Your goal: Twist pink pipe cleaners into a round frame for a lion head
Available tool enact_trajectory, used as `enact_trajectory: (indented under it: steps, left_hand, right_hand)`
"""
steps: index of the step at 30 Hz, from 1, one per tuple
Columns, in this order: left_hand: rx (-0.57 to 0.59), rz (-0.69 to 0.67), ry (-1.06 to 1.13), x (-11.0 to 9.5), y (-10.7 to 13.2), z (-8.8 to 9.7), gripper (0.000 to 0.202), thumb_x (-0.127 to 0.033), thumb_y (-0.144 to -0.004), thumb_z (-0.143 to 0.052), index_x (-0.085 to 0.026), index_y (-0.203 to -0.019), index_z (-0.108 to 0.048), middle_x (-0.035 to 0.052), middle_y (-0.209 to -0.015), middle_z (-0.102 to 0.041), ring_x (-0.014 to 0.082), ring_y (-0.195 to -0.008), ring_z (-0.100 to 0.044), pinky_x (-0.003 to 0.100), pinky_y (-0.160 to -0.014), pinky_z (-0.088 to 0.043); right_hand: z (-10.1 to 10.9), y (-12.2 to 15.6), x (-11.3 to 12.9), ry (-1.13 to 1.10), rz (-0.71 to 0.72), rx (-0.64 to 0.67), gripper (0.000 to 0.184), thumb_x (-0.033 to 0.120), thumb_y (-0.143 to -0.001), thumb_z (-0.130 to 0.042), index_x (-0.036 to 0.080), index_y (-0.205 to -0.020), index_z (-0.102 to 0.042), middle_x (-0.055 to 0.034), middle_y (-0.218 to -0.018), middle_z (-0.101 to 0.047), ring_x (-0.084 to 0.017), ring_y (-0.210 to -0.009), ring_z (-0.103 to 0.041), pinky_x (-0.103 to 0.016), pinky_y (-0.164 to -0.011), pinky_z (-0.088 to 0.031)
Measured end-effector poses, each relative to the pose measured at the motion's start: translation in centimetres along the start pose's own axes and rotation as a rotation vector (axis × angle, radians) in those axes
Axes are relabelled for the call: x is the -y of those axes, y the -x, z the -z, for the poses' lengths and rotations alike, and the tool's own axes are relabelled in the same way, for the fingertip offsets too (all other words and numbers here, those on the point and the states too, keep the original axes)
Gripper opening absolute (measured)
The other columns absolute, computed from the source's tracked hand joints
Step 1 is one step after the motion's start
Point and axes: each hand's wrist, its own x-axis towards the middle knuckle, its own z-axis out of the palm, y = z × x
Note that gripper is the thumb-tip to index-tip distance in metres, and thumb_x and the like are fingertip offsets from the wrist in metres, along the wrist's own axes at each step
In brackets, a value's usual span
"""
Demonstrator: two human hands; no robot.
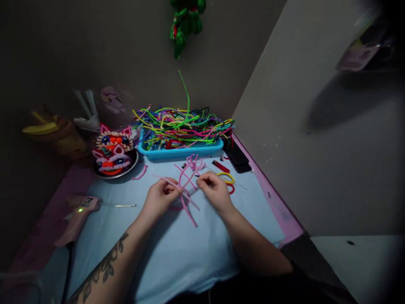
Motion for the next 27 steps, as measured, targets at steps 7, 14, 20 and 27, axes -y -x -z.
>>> enact_trajectory:
  steps: [7, 14, 20, 27]
  left_hand:
    - [0.11, 0.01, -0.072, -0.7, 1.2, -1.0, 0.035, -0.034, -0.059, -0.081, -0.016, -0.081, -0.062, -0.0021, -0.056, -0.06, 0.0131, -0.052, -0.055, 0.024, -0.054, -0.04]
    - [0.268, 0.086, -0.045, -1.5, 1.6, -1.0, 0.033, -0.031, -0.057, -0.082, -0.016, -0.078, -0.061, -0.0033, -0.055, -0.058, 0.0105, -0.05, -0.049, 0.023, -0.052, -0.035]
    - [0.348, 0.063, -0.081, -1.5, 1.7, -0.6, 0.029, -0.029, -0.061, -0.08, -0.017, -0.078, -0.06, -0.0038, -0.057, -0.058, 0.0103, -0.05, -0.05, 0.023, -0.052, -0.035]
    - [0.38, 0.028, -0.116, -1.3, 1.9, -0.3, 0.031, -0.024, -0.063, -0.077, -0.019, -0.086, -0.057, -0.0027, -0.059, -0.064, 0.0125, -0.052, -0.057, 0.023, -0.053, -0.039]
  right_hand:
    - [-0.4, 1.0, 1.3, -0.005, 0.05, -0.069, 0.031, 0.03, -0.079, -0.067, 0.024, -0.109, -0.066, 0.0038, -0.064, -0.054, -0.012, -0.055, -0.046, -0.027, -0.054, -0.038]
    - [0.9, -1.1, 3.6, 0.367, 0.334, 0.108, 0.015, 0.023, -0.087, -0.059, 0.021, -0.074, -0.065, -0.0019, -0.074, -0.061, -0.018, -0.076, -0.056, -0.032, -0.073, -0.042]
    - [0.8, -3.7, 5.2, 0.635, 0.457, 0.363, 0.013, 0.021, -0.085, -0.063, 0.02, -0.072, -0.066, -0.0049, -0.091, -0.063, -0.021, -0.096, -0.052, -0.037, -0.09, -0.037]
    - [-0.2, -7.9, 4.9, 0.489, 0.096, 0.725, 0.017, 0.024, -0.072, -0.072, 0.018, -0.057, -0.067, 0.0041, -0.056, -0.058, -0.011, -0.058, -0.051, -0.024, -0.059, -0.035]
